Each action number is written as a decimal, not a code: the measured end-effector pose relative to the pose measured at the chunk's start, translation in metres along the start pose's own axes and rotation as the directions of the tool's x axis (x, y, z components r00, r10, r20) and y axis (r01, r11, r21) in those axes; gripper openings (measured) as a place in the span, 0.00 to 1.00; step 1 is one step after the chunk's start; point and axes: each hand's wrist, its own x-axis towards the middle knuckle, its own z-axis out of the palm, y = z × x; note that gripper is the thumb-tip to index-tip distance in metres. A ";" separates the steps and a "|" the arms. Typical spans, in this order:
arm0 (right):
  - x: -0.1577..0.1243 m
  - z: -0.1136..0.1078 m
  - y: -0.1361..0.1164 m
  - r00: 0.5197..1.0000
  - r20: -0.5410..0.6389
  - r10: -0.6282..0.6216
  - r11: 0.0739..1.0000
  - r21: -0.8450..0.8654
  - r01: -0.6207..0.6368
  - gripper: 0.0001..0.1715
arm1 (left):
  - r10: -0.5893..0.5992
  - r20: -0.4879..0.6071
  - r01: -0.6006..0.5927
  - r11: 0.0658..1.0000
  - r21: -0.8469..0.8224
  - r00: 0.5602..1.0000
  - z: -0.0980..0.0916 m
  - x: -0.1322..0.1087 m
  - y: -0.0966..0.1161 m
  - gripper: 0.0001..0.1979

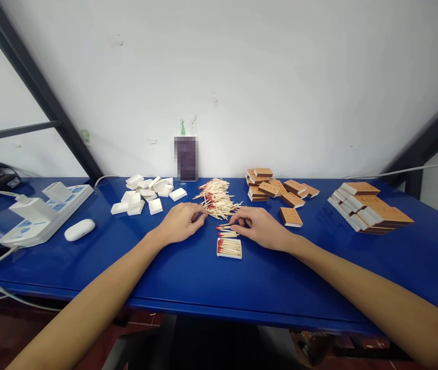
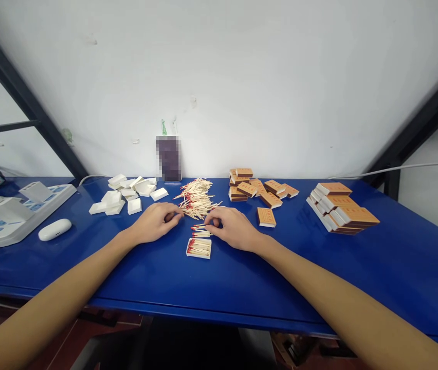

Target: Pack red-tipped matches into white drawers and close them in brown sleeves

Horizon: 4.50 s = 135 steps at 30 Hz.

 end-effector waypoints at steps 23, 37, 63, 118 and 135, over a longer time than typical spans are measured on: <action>-0.001 -0.001 0.000 1.000 0.004 0.007 1.000 -0.005 -0.007 0.08 | 0.094 0.077 -0.086 0.991 -0.103 0.993 -0.001 -0.002 -0.007 0.13; -0.001 -0.005 0.000 1.000 -0.003 0.025 0.999 -0.036 -0.025 0.06 | 0.048 0.066 -0.044 0.997 -0.069 0.997 0.000 -0.001 -0.008 0.07; -0.002 -0.005 0.000 1.000 0.000 -0.029 0.998 -0.055 0.029 0.06 | 0.023 0.082 -0.019 0.998 -0.053 0.996 0.001 0.000 -0.009 0.07; -0.006 -0.002 -0.006 0.999 -0.022 -0.038 0.999 0.031 0.038 0.13 | 0.156 -0.011 -0.156 0.982 -0.104 0.988 -0.008 -0.003 0.009 0.06; -0.007 -0.002 0.003 0.995 0.034 -0.092 0.992 -0.080 0.094 0.20 | 0.070 0.042 -0.069 0.997 -0.020 0.997 -0.002 -0.002 -0.009 0.07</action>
